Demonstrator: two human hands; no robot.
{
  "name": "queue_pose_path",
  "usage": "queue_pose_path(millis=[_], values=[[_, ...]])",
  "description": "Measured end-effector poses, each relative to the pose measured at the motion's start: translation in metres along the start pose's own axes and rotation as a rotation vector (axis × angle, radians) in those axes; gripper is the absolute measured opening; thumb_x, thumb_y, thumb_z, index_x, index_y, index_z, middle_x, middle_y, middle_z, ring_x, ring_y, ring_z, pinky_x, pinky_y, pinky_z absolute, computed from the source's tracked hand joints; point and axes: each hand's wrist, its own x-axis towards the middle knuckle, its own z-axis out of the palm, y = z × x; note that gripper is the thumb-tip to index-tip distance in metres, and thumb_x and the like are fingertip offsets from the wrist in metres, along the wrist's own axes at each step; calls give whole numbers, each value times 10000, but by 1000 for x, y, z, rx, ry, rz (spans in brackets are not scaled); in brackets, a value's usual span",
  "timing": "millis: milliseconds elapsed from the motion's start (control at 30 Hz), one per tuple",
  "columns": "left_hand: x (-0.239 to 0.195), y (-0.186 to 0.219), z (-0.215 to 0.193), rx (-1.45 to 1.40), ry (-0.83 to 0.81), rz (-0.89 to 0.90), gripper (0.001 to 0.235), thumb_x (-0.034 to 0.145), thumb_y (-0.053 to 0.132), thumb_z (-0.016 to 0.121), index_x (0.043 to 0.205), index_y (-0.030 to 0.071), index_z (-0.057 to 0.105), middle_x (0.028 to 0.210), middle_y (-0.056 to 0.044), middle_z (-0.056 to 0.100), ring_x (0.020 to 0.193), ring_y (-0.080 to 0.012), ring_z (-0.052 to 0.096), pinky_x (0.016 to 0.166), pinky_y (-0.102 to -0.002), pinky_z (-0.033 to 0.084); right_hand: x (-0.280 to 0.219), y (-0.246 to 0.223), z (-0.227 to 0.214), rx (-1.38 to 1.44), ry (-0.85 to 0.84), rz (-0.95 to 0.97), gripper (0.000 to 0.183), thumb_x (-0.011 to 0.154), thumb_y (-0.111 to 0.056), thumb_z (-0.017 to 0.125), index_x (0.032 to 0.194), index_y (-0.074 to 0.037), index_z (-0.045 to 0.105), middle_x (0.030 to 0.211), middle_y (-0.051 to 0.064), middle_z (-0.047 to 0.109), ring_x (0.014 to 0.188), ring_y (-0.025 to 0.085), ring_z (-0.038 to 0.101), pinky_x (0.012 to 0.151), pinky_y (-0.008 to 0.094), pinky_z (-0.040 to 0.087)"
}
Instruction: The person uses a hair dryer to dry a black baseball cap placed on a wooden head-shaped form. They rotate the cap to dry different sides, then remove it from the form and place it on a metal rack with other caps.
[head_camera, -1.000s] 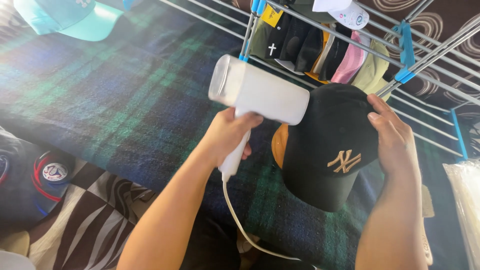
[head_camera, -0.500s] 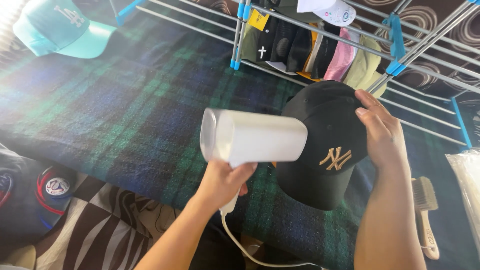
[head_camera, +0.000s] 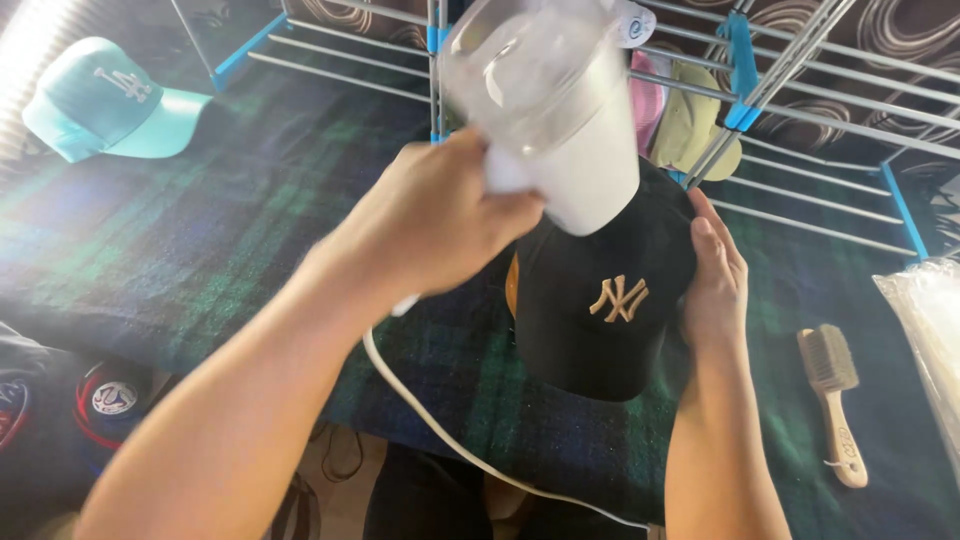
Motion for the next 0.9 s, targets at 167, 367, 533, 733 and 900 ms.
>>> queue_pose_path(millis=[167,367,533,733,900], values=[[29,58,-8,293,-163,-2,289,910,260,471,922,9,611,590,-168,684,564,-242,683,628,-351,532,6,9,-6,-184,-11,-64,686,897,-590,530,1449,-184,562,1552,90,525,1464,228,466,1186,343,375],[16,76,-16,317,-186,-100,424,918,366,511,1212,78,614,978,-51,742,697,-219,732,699,-401,550,5,11,-2,-163,27,-90,624,920,-531,526,1427,-173,596,1452,56,604,1386,146,512,1119,263,402],[-11,25,9,175,-182,-26,238,1020,234,554,1127,26,599,822,-86,702,635,-155,665,560,-281,617,-4,3,5,-168,31,-105,635,931,-521,488,1451,-164,561,1546,114,529,1478,302,445,1160,375,374],[-15,-87,97,119,291,503,387,852,212,674,1160,-18,630,1086,-189,684,746,-354,707,613,-411,619,2,26,6,-6,22,-224,522,1018,-422,506,1431,-118,597,1408,135,614,1267,206,603,1057,319,522],[-23,-139,154,67,320,459,348,793,228,732,1060,28,635,1021,-109,627,672,-311,654,566,-363,557,5,40,4,-3,6,-375,474,1088,-379,497,1445,-85,599,1370,212,607,1206,266,610,1040,400,550]])
